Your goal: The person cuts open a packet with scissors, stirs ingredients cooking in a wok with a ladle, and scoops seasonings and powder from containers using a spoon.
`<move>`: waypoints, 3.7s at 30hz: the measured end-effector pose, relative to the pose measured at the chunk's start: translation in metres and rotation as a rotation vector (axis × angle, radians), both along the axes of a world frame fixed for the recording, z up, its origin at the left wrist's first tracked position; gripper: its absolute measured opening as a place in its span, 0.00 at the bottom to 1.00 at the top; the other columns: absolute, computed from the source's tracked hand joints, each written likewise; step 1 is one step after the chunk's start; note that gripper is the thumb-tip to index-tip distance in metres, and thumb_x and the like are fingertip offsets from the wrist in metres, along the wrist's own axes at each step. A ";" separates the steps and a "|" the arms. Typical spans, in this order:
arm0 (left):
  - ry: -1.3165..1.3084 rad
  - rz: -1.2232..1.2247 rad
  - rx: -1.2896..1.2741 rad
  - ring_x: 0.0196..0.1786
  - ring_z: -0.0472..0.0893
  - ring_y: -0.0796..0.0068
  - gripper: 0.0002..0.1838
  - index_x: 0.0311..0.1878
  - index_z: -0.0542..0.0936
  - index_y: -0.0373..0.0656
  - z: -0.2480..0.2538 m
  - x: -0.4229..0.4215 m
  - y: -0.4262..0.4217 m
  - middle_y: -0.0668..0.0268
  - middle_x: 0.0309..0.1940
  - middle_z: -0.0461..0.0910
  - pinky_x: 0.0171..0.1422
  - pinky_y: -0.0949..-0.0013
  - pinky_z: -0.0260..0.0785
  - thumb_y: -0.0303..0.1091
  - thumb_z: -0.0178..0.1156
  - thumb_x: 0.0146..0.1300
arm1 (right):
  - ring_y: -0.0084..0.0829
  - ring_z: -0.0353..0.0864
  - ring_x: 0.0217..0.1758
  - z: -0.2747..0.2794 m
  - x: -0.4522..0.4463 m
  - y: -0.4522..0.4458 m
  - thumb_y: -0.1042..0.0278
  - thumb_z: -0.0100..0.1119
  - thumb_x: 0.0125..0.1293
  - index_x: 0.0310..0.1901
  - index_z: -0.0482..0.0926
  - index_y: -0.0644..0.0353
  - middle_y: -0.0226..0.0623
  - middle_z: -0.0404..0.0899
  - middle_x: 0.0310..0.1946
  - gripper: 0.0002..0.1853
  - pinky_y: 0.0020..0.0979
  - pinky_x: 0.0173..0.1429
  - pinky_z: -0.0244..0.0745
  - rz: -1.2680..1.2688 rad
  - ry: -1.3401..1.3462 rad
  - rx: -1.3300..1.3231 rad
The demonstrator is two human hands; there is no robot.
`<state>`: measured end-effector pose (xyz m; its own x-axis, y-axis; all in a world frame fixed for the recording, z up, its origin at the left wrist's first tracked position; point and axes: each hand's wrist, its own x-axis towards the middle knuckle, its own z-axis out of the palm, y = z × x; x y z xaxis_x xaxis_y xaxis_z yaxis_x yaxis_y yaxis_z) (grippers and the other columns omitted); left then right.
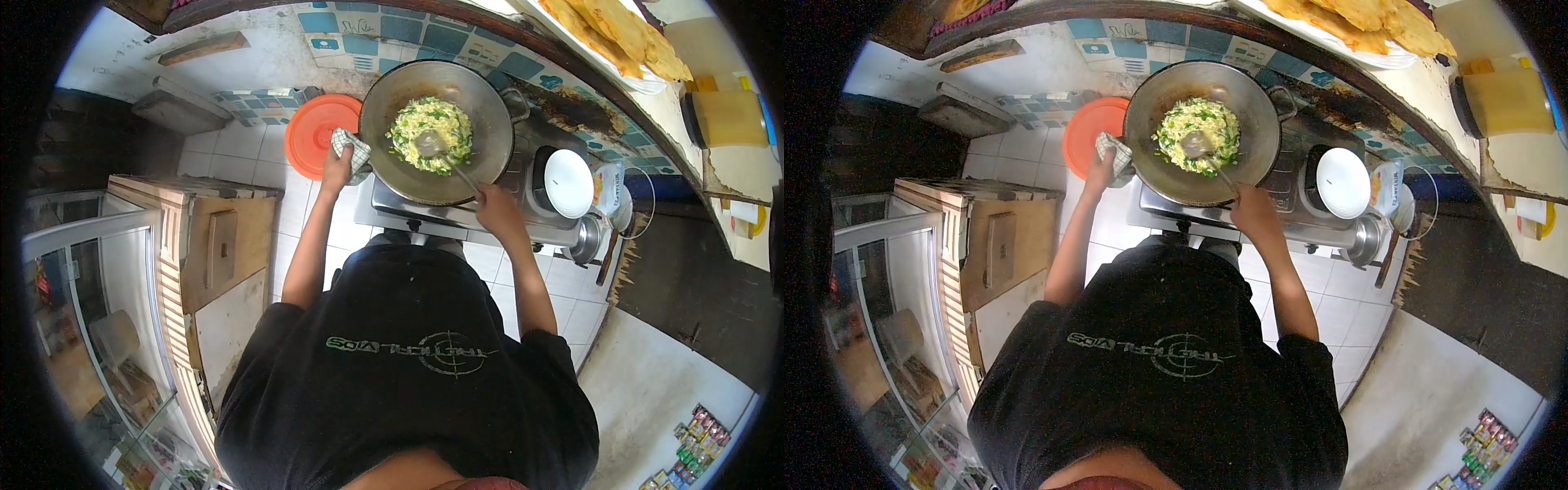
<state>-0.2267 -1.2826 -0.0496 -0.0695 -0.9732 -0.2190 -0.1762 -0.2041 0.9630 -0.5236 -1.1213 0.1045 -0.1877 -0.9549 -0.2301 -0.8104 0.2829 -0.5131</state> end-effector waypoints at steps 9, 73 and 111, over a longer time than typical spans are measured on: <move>-0.014 -0.019 -0.031 0.52 0.81 0.65 0.23 0.60 0.72 0.32 -0.012 0.003 -0.004 0.55 0.50 0.81 0.57 0.65 0.70 0.40 0.54 0.69 | 0.57 0.81 0.40 -0.034 -0.001 -0.006 0.71 0.51 0.64 0.54 0.79 0.62 0.62 0.79 0.34 0.18 0.48 0.47 0.75 -0.053 -0.014 0.015; -0.087 0.212 0.147 0.64 0.72 0.60 0.35 0.64 0.67 0.25 0.030 0.074 0.068 0.48 0.59 0.75 0.69 0.65 0.59 0.52 0.50 0.71 | 0.38 0.77 0.27 -0.061 0.036 0.033 0.71 0.49 0.70 0.60 0.75 0.57 0.51 0.79 0.28 0.18 0.34 0.37 0.71 -0.110 -0.382 -0.105; 0.257 0.332 0.299 0.45 0.74 0.76 0.21 0.50 0.78 0.34 0.037 0.025 0.209 0.66 0.43 0.77 0.52 0.72 0.66 0.42 0.44 0.72 | 0.56 0.83 0.37 0.004 -0.063 0.030 0.78 0.48 0.60 0.62 0.75 0.57 0.57 0.81 0.33 0.26 0.51 0.42 0.79 0.084 0.372 -0.027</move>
